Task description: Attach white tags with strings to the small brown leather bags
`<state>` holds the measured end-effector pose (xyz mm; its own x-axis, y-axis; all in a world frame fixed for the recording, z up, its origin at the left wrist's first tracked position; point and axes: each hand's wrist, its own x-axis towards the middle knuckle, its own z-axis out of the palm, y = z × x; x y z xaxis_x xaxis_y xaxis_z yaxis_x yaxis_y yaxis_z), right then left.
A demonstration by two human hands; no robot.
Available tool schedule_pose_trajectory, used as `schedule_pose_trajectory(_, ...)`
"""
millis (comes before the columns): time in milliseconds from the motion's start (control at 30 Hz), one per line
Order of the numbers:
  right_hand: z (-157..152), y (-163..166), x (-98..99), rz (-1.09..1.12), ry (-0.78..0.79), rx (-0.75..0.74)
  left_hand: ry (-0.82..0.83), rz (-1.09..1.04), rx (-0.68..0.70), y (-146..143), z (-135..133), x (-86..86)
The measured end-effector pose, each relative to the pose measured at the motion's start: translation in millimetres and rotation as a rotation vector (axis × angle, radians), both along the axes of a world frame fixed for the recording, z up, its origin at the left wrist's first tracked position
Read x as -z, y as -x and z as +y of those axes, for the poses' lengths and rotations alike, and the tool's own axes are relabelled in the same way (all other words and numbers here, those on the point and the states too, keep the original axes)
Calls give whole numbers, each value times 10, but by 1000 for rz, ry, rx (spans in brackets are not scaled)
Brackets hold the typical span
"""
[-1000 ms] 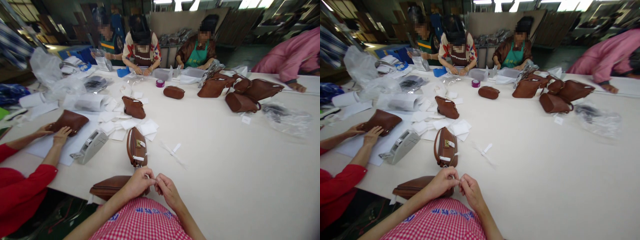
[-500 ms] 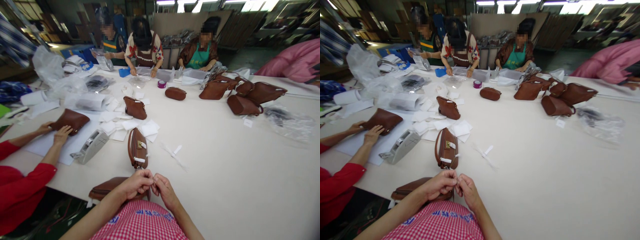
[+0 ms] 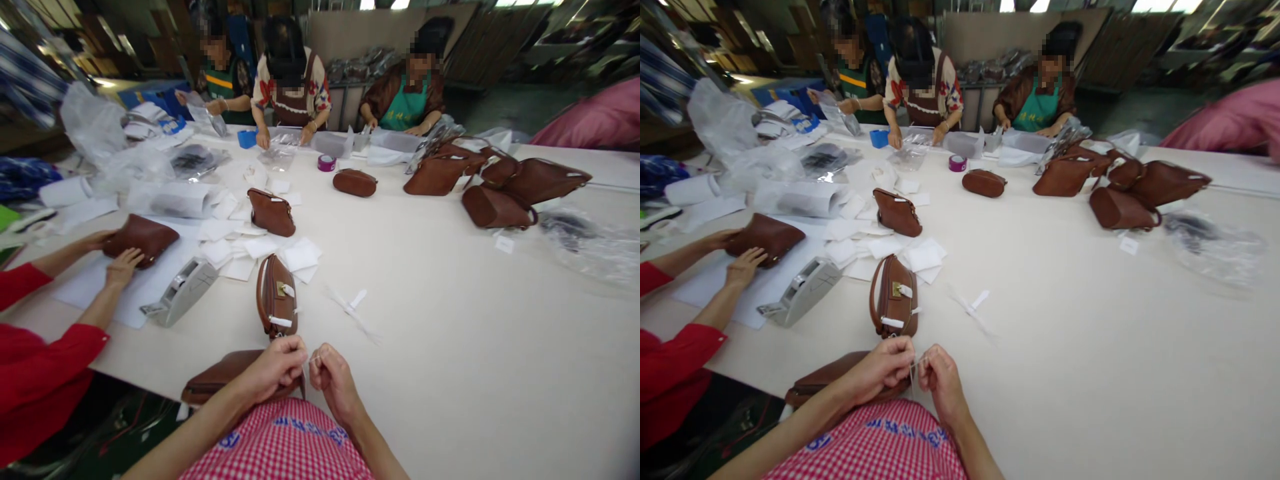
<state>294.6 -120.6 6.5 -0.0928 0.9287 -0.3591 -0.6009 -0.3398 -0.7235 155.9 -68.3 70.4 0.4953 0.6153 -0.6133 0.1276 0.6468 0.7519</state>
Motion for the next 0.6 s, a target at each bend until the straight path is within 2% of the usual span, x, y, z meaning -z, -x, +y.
schedule_pose_trajectory(100, -30, -65, 0, -69, 26, 6, -58, 80, -44, 26, 74, 19)
schedule_pose_trajectory(233, -68, -46, 33, 87, 67, 19, -160, 170, 13, 37, 127, 33)
schedule_pose_trajectory(300, -67, -25, 40, 76, 45, -10, -246, 215, 28, 43, 134, 28)
schedule_pose_trajectory(400, -42, -29, 19, -115, 0, -113, -343, 265, 34, 56, 147, 22)
schedule_pose_trajectory(600, 10, -85, -132, -715, -277, -351, -466, 299, 70, 68, 167, 10)
